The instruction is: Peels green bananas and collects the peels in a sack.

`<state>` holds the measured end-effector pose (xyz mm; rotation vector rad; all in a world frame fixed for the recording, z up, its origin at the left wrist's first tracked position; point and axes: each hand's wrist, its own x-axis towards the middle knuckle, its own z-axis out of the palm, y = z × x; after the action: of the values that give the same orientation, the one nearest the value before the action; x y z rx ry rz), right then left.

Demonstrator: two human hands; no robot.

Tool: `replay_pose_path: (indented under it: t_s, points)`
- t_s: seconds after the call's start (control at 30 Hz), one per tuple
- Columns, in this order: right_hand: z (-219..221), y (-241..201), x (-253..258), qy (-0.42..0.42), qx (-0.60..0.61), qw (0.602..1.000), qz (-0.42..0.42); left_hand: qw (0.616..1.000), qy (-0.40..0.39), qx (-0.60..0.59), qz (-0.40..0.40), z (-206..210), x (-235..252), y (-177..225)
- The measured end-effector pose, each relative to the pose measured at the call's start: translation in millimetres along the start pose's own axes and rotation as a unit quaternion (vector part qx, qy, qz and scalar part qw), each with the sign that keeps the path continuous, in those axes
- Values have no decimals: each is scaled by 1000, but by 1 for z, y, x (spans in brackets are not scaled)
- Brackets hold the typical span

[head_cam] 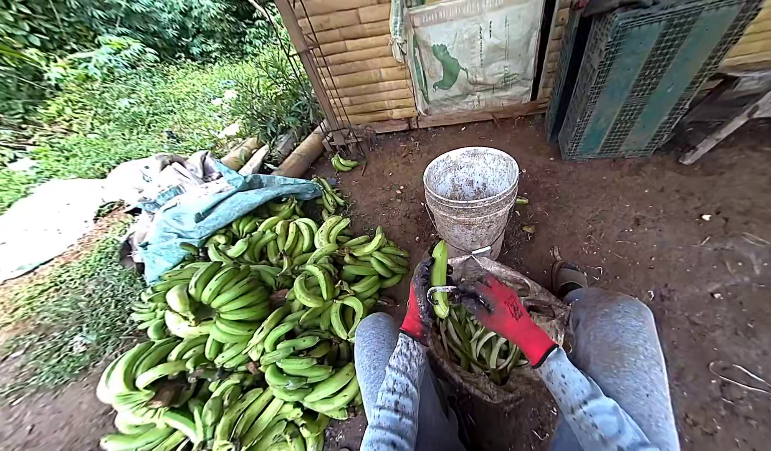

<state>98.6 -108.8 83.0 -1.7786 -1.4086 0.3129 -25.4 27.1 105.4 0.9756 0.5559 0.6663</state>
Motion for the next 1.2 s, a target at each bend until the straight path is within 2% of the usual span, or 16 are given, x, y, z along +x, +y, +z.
replay_pose_path:
  t_s: [0.1,0.17,0.23,0.3,0.37,0.43,0.53,0.6,0.67,0.73,0.83,0.93,1.0,1.07,1.13,1.2]
  points:
    - [-1,25,28,27,-33,991,129,994,-17,89,-55,-6,-20,-27]
    - [-5,30,35,48,-17,984,173,987,25,157,-33,-7,-18,-33]
    - [-2,16,21,59,15,990,130,973,104,205,4,-15,-2,-30]
    - [2,2,-1,19,21,998,58,965,141,218,33,-24,11,-24]
    - [4,-3,-11,-45,-11,999,15,976,132,165,42,-25,13,-23]
    - [8,2,-2,-66,-31,996,51,987,82,134,16,-26,1,-29]
    - [3,24,30,-2,-67,987,149,981,9,193,-3,-15,-14,-37]
    - [-1,29,38,35,-40,980,193,978,19,206,5,-10,-15,-35]
    - [-2,22,27,56,9,984,167,984,95,149,25,-16,-1,-40]
    - [6,7,3,31,23,994,98,985,149,73,43,-22,10,-35]
    - [17,-11,-16,-36,-46,997,49,984,164,-49,49,-19,19,-31]
    - [15,-8,4,-81,-98,986,104,983,152,81,63,-16,8,-40]
    - [13,9,25,-67,-86,981,161,967,102,234,23,-12,-6,-42]
    - [10,27,39,-41,-79,972,217,951,66,301,-35,-5,-14,-38]
    - [7,35,38,-8,-51,971,233,972,109,205,-40,-13,-5,-47]
    - [9,27,23,10,-7,985,170,984,160,73,-9,-19,8,-44]
